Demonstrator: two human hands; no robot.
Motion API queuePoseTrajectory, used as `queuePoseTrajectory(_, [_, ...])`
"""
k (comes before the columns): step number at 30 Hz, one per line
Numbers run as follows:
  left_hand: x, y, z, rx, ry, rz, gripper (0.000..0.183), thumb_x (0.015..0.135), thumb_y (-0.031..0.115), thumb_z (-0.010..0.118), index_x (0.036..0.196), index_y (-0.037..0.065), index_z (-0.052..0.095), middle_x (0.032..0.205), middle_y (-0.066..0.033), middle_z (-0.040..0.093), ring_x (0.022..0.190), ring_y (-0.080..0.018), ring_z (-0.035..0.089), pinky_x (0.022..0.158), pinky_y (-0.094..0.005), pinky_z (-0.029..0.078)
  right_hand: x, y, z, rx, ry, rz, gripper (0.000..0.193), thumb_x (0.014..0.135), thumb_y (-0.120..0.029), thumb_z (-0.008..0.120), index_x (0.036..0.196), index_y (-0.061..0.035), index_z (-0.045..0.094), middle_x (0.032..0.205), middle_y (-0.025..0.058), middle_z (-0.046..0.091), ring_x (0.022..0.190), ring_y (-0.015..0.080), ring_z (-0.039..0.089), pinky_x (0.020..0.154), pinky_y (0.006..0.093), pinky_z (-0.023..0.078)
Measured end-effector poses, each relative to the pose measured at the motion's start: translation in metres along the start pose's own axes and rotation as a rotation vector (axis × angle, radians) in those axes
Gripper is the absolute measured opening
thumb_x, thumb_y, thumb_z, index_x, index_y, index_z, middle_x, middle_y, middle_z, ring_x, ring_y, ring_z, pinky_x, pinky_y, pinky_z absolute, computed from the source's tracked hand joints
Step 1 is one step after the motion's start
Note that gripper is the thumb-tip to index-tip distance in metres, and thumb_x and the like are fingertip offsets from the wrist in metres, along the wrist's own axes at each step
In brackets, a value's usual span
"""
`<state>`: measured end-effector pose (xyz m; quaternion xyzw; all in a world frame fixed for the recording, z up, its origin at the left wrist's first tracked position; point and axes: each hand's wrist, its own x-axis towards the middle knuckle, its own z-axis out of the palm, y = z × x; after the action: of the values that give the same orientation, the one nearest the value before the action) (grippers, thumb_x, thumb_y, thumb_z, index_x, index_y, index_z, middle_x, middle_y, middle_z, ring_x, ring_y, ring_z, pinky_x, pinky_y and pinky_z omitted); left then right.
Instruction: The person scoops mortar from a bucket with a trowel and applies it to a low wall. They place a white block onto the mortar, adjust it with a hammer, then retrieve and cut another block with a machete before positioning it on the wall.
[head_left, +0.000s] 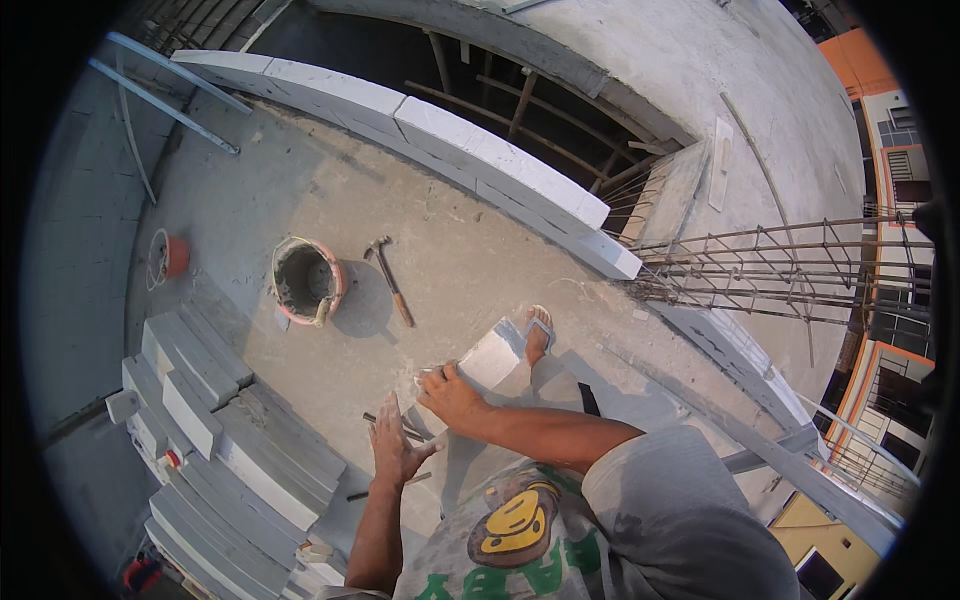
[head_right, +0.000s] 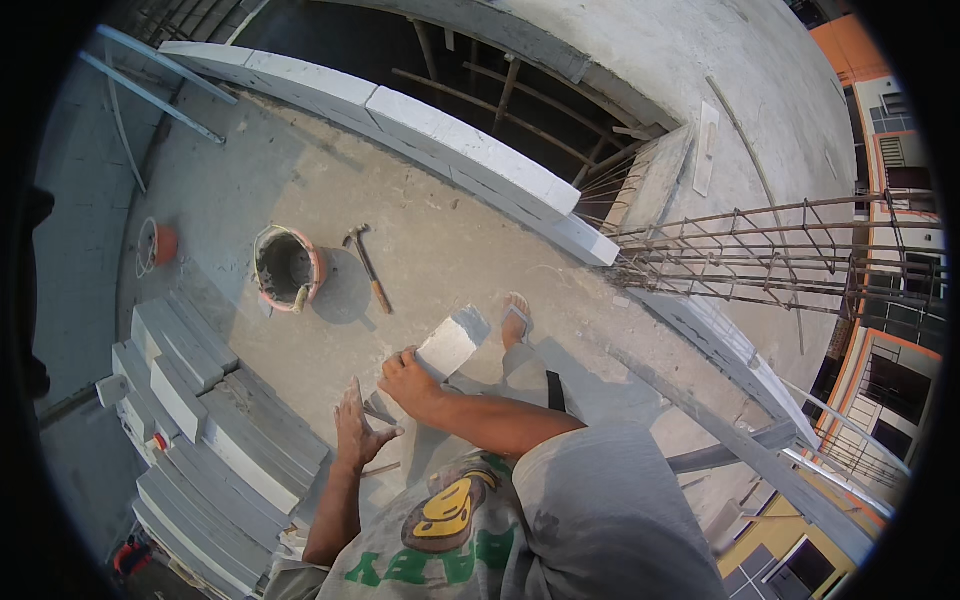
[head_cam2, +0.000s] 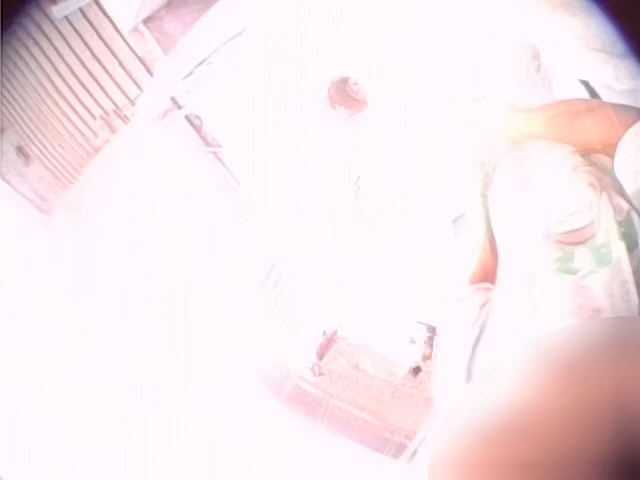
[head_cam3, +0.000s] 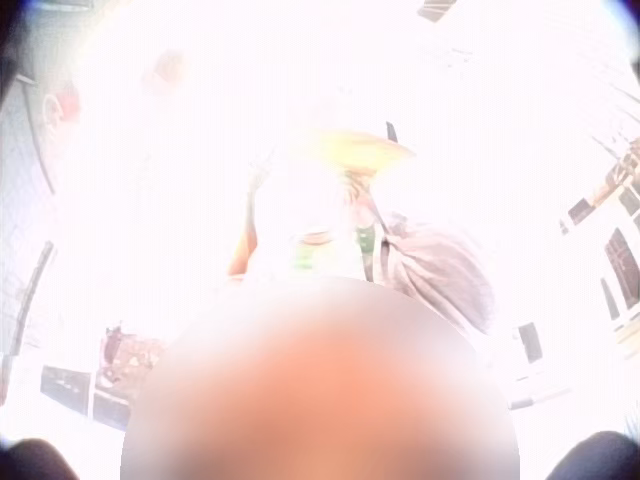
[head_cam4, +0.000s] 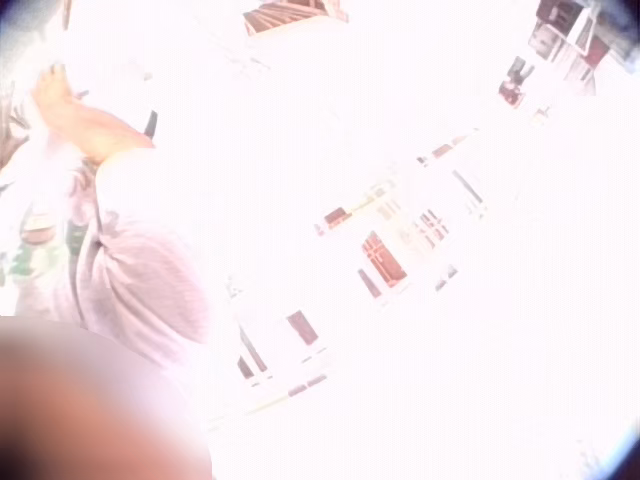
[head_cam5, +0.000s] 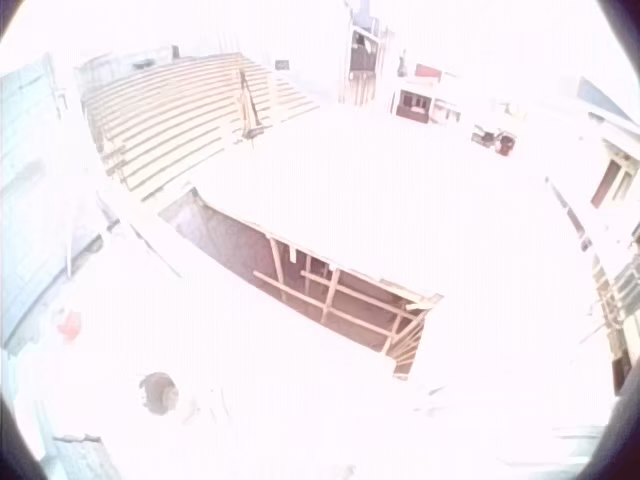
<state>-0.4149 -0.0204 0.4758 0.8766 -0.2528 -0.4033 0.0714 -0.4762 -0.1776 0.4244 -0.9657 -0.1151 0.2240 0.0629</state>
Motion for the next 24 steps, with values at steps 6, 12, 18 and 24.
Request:
queuePoseTrajectory(6, [-0.074, -0.082, -0.004, 0.082, 0.479, -0.2, 0.108, 0.063, 0.036, 0.084, 0.147, 0.003, 0.025, 0.149, -0.0191, 0.032, 0.141, -0.034, 0.027, 0.112, -0.0626, 0.017, 0.069, -0.111, -0.085, 0.033, 0.05, -0.298, 0.06, 0.071, -0.028, 0.076, 0.124, -0.0099, 0.054, 0.117, 0.0161, 0.054, 0.113, 0.0325, 0.05, 0.097, 0.0566, 0.035])
queuePoseTrajectory(12, [-0.139, -0.171, -0.014, -0.143, 0.612, -0.415, 0.069, 0.061, 0.029, 0.08, 0.12, 0.003, 0.053, 0.118, -0.0148, 0.054, 0.116, -0.0296, 0.049, 0.099, -0.0458, 0.036, 0.121, -0.21, -0.135, -0.036, -0.015, -0.598, 0.063, 0.071, -0.017, 0.072, 0.129, -0.0062, 0.049, 0.119, 0.0173, 0.052, 0.117, 0.0351, 0.048, 0.098, 0.0558, 0.035])
queuePoseTrajectory(18, [-0.192, -0.22, 0.041, -0.615, 0.541, -1.08, 0.073, 0.059, 0.045, 0.08, 0.115, 0.005, 0.057, 0.116, -0.013, 0.055, 0.115, -0.0279, 0.05, 0.098, -0.0411, 0.038, 0.182, -0.217, -0.153, 0.167, 0.136, -0.587, 0.07, 0.067, -0.028, 0.082, 0.126, -0.0032, 0.052, 0.121, 0.0205, 0.053, 0.117, 0.0385, 0.049, 0.1, 0.0468, 0.04])
queuePoseTrajectory(24, [-0.253, -0.239, 0.148, -1.036, 0.481, -1.669, 0.084, 0.058, 0.047, 0.085, 0.122, 0.004, 0.052, 0.125, -0.0126, 0.053, 0.122, -0.0283, 0.047, 0.101, -0.0435, 0.039, 0.263, -0.06, -0.14, -0.058, -0.204, -0.019, 0.063, 0.074, -0.035, 0.077, 0.121, 0.0032, 0.058, 0.117, 0.0265, 0.061, 0.112, 0.0386, 0.059, 0.094, 0.0428, 0.048])
